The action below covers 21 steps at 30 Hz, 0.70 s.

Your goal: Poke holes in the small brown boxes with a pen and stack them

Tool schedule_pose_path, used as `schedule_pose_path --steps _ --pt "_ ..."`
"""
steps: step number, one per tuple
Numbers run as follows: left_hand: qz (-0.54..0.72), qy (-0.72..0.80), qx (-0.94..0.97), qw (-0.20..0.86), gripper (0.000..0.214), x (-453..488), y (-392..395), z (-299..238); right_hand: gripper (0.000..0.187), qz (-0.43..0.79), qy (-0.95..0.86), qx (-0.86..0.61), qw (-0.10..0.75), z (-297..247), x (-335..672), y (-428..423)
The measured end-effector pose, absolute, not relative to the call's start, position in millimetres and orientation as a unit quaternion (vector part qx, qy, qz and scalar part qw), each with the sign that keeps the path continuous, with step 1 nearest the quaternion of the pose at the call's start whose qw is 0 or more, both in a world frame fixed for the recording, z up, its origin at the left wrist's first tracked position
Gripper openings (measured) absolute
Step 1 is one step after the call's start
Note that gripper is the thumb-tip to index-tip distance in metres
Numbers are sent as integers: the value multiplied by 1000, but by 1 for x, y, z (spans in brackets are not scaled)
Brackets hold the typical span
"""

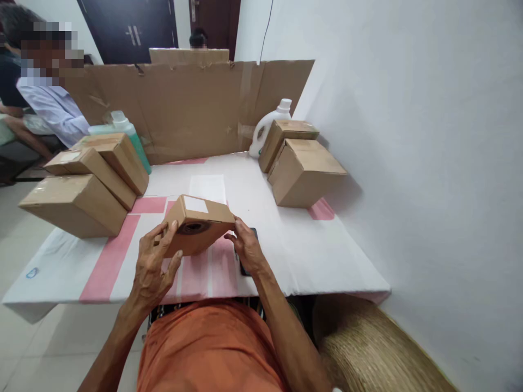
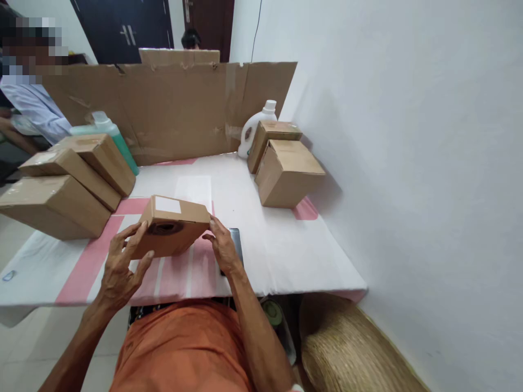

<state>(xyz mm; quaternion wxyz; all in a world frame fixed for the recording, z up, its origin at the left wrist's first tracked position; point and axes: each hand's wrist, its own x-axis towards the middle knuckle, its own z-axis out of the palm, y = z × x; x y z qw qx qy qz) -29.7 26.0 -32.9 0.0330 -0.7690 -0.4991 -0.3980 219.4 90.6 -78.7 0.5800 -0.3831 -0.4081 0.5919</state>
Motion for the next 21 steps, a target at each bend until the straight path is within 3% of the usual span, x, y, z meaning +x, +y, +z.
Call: schedule_pose_path --steps 4,8,11,17,21 --pt "-415 -517 -748 31 75 -31 23 -44 48 653 -408 -311 557 -84 198 92" --pt "-434 -533 -725 29 77 -34 23 -52 67 696 -387 -328 508 -101 171 102" --pt "-452 -558 -696 1 78 -42 26 -56 68 698 -405 -343 480 -107 160 98" --pt "-468 -604 -603 -228 76 -45 11 -79 62 656 -438 -420 450 -111 175 64" --pt "-485 -612 -530 -330 77 -25 -16 -100 89 586 -418 -500 481 -103 191 60"
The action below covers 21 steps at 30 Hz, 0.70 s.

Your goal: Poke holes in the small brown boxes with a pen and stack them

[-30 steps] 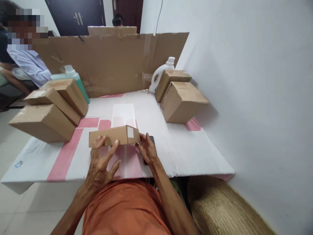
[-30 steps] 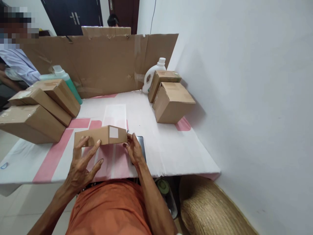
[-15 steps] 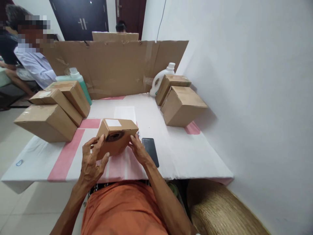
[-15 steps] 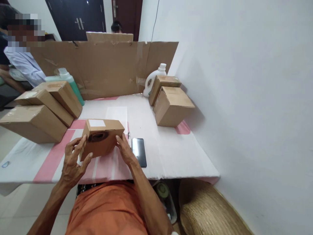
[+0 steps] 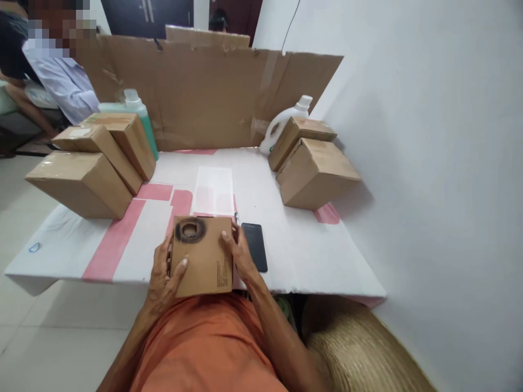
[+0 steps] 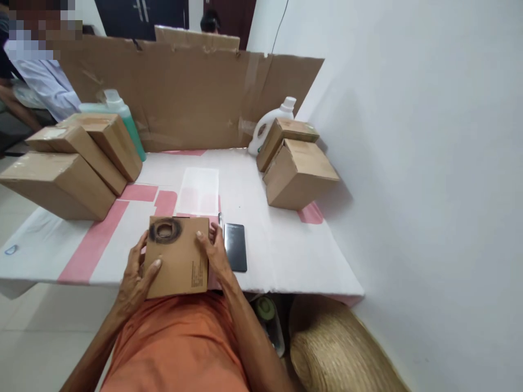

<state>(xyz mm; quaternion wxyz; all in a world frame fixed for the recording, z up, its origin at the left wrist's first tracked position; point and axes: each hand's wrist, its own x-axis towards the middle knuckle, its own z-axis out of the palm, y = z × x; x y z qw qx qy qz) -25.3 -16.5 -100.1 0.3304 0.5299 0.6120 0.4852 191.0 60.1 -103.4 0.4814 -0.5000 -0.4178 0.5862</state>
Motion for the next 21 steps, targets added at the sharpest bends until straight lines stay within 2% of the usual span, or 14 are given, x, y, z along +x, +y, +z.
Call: schedule_pose_path --steps 3,7,12,14,18,21 --pt "501 626 499 328 80 -17 -35 -100 112 520 -474 -548 452 -87 191 65" --pt "473 628 526 324 80 -17 -52 -85 109 448 -532 -600 396 -63 179 63" --pt "449 625 548 328 75 -12 -62 -87 119 333 -577 -616 419 -57 172 51" --pt "444 617 549 346 74 -8 -65 -96 107 284 -620 -618 391 -60 172 48" --pt "446 609 527 390 75 -5 -65 -112 46 237 -690 -621 287 -65 174 46" --pt "456 613 522 379 77 -9 -54 -111 39 221 -699 -622 275 -65 173 44"
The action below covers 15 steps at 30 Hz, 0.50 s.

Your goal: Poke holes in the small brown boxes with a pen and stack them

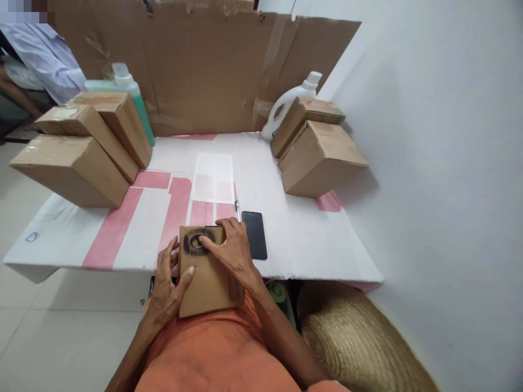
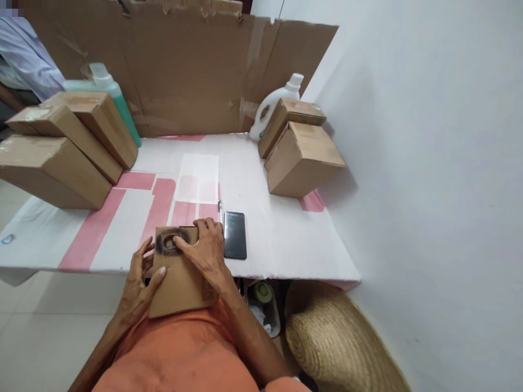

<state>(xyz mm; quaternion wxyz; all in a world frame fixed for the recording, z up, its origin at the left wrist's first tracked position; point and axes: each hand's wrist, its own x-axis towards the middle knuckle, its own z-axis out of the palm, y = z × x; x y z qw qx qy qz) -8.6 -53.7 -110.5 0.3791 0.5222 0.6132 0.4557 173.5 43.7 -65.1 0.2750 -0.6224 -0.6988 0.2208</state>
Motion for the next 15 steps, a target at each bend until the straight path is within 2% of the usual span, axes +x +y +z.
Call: schedule_pose_path --steps 5,9,15 --pt "490 605 535 328 70 -12 -21 -96 41 231 -715 -603 268 -63 174 40" --pt "472 602 554 328 58 -5 -5 -90 40 236 -709 -613 258 -63 176 39" --pt "466 620 538 329 53 -4 -2 -92 43 204 -697 -641 250 -63 165 39"
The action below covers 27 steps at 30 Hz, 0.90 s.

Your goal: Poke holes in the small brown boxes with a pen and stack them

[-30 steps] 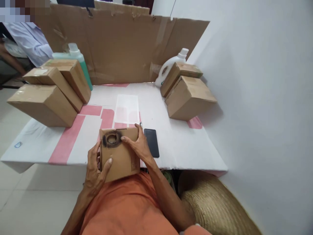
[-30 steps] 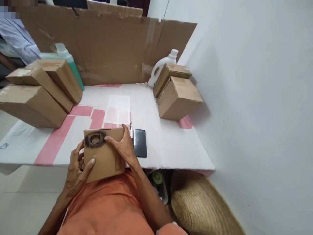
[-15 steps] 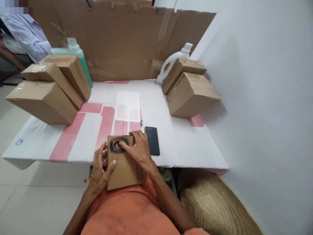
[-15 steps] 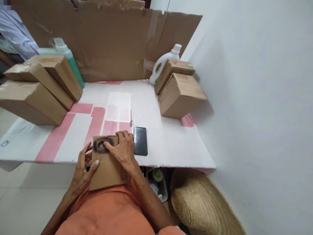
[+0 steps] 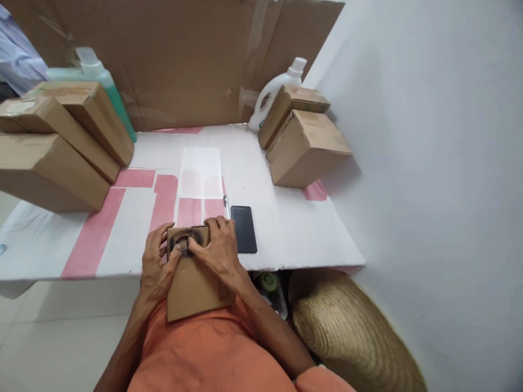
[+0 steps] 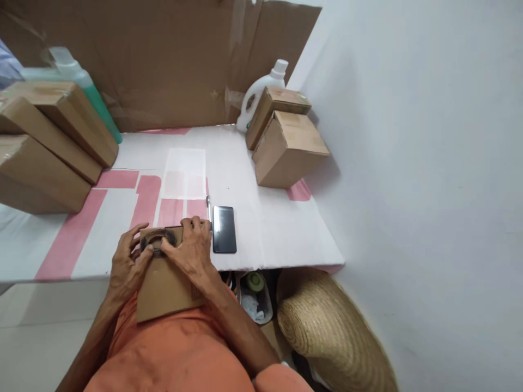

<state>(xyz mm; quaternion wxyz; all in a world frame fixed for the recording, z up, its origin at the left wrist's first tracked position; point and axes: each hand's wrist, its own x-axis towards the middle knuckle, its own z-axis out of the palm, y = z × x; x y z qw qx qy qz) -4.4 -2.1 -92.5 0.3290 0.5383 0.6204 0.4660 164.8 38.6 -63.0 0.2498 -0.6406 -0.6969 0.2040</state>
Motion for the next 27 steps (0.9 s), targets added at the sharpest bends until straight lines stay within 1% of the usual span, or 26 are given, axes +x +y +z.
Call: schedule_pose_path --steps 5,7,10,12,13,14,16,18,19,23,27 --pt "464 644 504 340 53 -9 -1 -93 46 216 -698 -643 229 -63 155 39" --pt "463 652 490 347 55 -8 0 -91 50 230 -700 -631 243 -65 157 39" --pt "462 672 469 340 57 -6 3 -87 54 267 -691 -588 324 -69 173 40" --pt "464 681 459 332 56 -6 4 -86 45 286 -657 -581 386 -72 188 40" --pt "466 684 454 329 55 -6 4 -86 39 290 -637 -595 396 -74 197 41" --pt "468 688 449 326 54 -7 3 -86 33 292 -624 -618 378 -76 204 41" --pt "471 692 441 323 53 -9 2 -86 32 298 -624 -666 281 -81 216 40" --pt "474 693 434 326 53 -10 1 -87 33 307 -639 -683 178 -87 222 37" --pt "475 693 432 328 53 -11 1 -88 33 308 -642 -686 149 -90 223 36" --pt "482 688 433 327 51 -11 2 -90 29 286 -630 -713 114 -100 220 30" --pt "485 685 439 320 48 -9 3 -90 21 267 -621 -732 91 -102 219 34"
